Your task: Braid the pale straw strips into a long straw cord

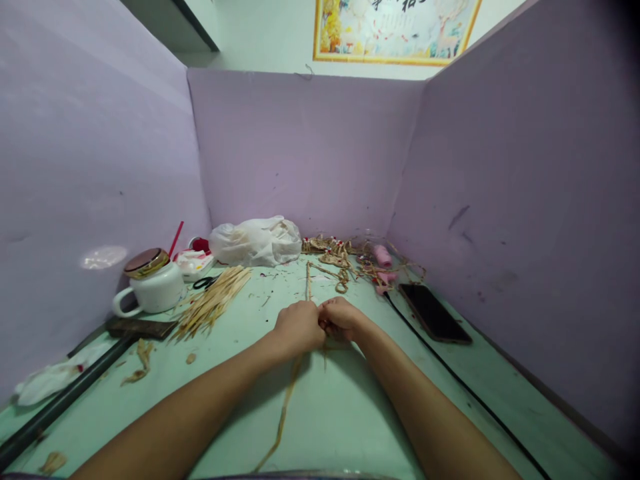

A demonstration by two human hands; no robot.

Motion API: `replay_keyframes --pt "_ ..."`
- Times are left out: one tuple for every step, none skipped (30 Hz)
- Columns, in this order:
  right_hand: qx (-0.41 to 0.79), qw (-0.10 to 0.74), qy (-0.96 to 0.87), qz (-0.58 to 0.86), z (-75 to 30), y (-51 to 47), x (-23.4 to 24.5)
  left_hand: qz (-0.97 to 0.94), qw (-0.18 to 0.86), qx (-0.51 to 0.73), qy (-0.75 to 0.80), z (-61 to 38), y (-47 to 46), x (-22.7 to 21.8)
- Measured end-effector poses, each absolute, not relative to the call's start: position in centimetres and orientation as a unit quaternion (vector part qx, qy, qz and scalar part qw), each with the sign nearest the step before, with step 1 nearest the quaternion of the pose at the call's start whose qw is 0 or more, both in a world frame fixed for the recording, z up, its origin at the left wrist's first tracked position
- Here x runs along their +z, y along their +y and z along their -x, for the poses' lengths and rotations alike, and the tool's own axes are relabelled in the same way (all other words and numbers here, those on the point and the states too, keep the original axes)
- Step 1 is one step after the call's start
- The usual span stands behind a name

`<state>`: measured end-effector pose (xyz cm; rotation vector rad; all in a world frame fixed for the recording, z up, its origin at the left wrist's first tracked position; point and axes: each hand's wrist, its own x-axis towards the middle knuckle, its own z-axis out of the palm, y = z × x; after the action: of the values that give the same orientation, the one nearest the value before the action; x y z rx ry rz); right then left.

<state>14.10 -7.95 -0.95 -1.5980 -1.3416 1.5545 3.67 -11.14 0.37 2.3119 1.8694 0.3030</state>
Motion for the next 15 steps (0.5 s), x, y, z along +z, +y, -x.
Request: replay_keyframes --pt "0.577 0.265 -0.497 0.591 -14.1 -7.9 -1.0 -0.777 0.069 0.102 0.618 -3.8 -11.3 0.3" --pt "0.578 0.266 -0.498 0.589 -14.2 -7.9 -1.0 -0.782 0.071 0.101 0.611 -3.8 -11.4 0.4" --pt "0.582 0.270 -0.501 0.581 -14.2 -7.8 -1.1 -0.788 0.091 0.092 0.602 -3.7 -11.4 0.6" --pt "0.588 0.274 -0.503 0.571 -14.3 -7.7 -1.1 -0.795 0.129 0.074 0.589 -3.6 -11.5 0.9" --pt "0.595 0.277 -0.505 0.561 -14.5 -7.6 -1.2 -0.800 0.182 0.043 0.570 -3.2 -11.4 1.5" --pt "0.604 0.277 -0.504 0.553 -14.6 -7.5 -1.3 -0.802 0.251 0.001 0.542 -2.8 -11.4 2.1" --pt "0.616 0.274 -0.499 0.545 -14.8 -7.3 -1.3 -0.800 0.323 -0.047 0.504 -2.1 -11.2 2.9" --pt "0.629 0.272 -0.492 0.537 -15.1 -7.2 -1.3 -0.792 0.377 -0.093 0.472 -1.3 -11.0 3.6" --pt "0.641 0.270 -0.485 0.529 -15.3 -7.1 -1.3 -0.777 0.447 -0.134 0.423 -0.4 -10.7 4.4" --pt "0.653 0.268 -0.479 0.521 -15.4 -7.0 -1.3 -0.760 0.493 -0.155 0.394 0.5 -10.3 5.0" --pt "0.664 0.266 -0.474 0.514 -15.6 -6.9 -1.3 -0.751 0.517 -0.149 0.383 1.3 -9.8 5.5" --pt "0.670 0.264 -0.471 0.509 -15.7 -6.9 -1.3 -0.748 0.525 -0.107 0.393 2.1 -9.2 5.8" --pt "0.672 0.262 -0.472 0.507 -15.7 -6.9 -1.3 -0.738 0.529 -0.039 0.419 2.6 -8.5 5.8" --pt "0.672 0.260 -0.473 0.507 -15.8 -6.9 -1.3 -0.716 0.532 0.040 0.450 3.0 -7.9 5.6" --pt "0.672 0.259 -0.475 0.506 -15.8 -6.9 -1.3 -0.684 0.537 0.108 0.482 3.1 -7.3 5.1"
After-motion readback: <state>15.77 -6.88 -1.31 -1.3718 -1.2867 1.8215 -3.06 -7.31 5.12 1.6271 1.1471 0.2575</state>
